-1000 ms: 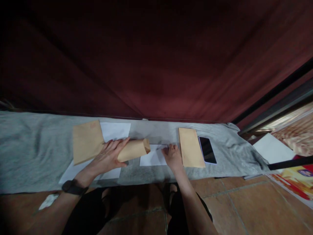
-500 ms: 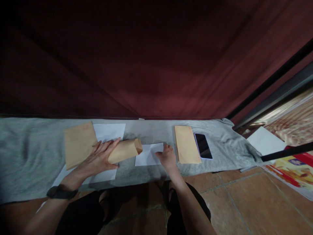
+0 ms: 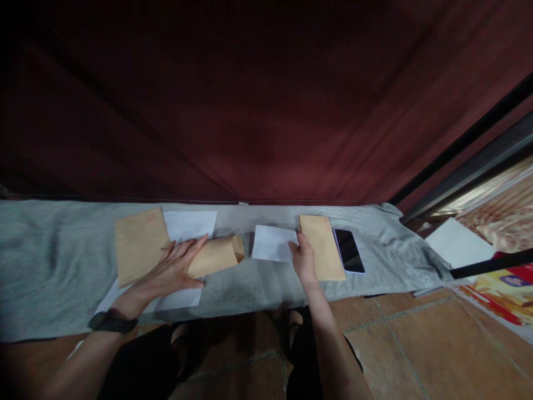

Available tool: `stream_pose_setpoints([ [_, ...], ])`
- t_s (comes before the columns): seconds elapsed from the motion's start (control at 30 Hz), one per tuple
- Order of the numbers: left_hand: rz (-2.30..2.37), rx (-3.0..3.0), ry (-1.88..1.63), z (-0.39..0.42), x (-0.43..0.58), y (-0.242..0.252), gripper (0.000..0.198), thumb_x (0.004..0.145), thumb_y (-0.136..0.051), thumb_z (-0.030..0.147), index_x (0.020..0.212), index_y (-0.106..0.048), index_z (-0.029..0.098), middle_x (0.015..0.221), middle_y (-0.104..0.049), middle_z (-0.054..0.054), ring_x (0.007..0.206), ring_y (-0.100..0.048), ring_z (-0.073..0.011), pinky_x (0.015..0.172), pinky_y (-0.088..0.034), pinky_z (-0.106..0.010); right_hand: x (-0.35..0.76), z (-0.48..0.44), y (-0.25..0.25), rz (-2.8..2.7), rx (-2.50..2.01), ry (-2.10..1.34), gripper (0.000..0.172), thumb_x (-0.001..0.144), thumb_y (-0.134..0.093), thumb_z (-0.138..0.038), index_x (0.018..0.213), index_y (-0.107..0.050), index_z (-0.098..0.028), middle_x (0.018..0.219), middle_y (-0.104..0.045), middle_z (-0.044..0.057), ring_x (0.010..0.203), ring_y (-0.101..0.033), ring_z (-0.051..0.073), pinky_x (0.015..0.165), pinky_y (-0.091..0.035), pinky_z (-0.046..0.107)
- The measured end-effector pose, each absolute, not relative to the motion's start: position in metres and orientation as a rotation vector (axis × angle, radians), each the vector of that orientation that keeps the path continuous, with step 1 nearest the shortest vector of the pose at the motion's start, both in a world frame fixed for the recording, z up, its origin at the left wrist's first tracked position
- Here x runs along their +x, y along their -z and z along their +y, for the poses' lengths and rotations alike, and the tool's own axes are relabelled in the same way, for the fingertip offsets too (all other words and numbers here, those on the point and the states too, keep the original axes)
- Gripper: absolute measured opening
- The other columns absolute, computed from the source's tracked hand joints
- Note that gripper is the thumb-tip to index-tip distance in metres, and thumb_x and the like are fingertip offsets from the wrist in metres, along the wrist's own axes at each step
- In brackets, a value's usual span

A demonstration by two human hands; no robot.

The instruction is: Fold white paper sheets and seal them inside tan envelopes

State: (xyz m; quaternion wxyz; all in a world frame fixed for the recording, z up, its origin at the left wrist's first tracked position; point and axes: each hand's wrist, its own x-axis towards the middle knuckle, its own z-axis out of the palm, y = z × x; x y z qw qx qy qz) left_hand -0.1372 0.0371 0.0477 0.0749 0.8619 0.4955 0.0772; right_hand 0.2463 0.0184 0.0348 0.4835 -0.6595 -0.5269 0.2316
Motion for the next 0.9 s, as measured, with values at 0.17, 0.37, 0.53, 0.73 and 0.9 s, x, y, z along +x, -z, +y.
stream_pose_setpoints([
  [0.17, 1.489, 2.565, -0.256, 0.038, -0.133, -0.048, 0.121, 0.067, -0.076, 0.052, 0.161, -0.005, 0.026, 0.146, -0.047, -0.015, 0.139, -0.04, -0.0391, 0.119, -0.016, -0.063, 0.237, 0.022, -0.039, -1.151, -1.415, -0.764, 0.027, 0.079, -0.06, -0.047, 0.086, -0.061, -0.021, 0.078, -0.065, 0.002, 0.07, -0.057, 0.018, 0.065, -0.046, 0.028],
  [0.37, 1.511, 2.604, -0.273, 0.039, -0.132, -0.047, 0.122, 0.065, -0.077, 0.051, 0.161, -0.007, 0.024, 0.146, -0.047, -0.016, 0.137, -0.042, -0.0394, 0.118, -0.019, -0.061, 0.226, 0.022, -0.037, -1.243, -1.436, -0.852, 0.029, 0.077, -0.06, -0.043, 0.091, -0.071, -0.019, 0.08, -0.069, 0.003, 0.072, -0.061, 0.019, 0.066, -0.047, 0.029],
  [0.53, 1.524, 2.596, -0.279, 0.04, -0.131, -0.045, 0.125, 0.063, -0.078, 0.052, 0.161, -0.005, 0.024, 0.144, -0.048, -0.015, 0.136, -0.043, -0.0389, 0.118, -0.017, -0.061, 0.235, 0.023, -0.032, -1.349, -1.524, -0.887, 0.025, 0.077, -0.057, -0.036, 0.09, -0.072, -0.021, 0.08, -0.072, 0.002, 0.073, -0.063, 0.019, 0.067, -0.049, 0.029],
  [0.73, 1.508, 2.656, -0.287, 0.038, -0.126, -0.053, 0.12, 0.067, -0.079, 0.05, 0.161, -0.009, 0.025, 0.144, -0.048, -0.015, 0.137, -0.042, -0.0383, 0.119, -0.016, -0.061, 0.238, 0.024, -0.028, -1.395, -1.602, -1.007, 0.01, 0.073, -0.057, -0.027, 0.071, -0.065, -0.02, 0.059, -0.063, -0.003, 0.056, -0.057, 0.015, 0.051, -0.042, 0.023],
  [0.9, 1.441, 2.719, -0.386, 0.038, -0.115, -0.052, 0.122, 0.065, -0.082, 0.049, 0.161, -0.009, 0.024, 0.142, -0.048, -0.017, 0.136, -0.042, -0.0387, 0.119, -0.016, -0.061, 0.222, 0.024, -0.025, -1.397, -1.531, -1.062, 0.01, 0.075, -0.059, -0.029, 0.073, -0.063, -0.02, 0.059, -0.06, -0.004, 0.055, -0.053, 0.014, 0.049, -0.039, 0.022],
])
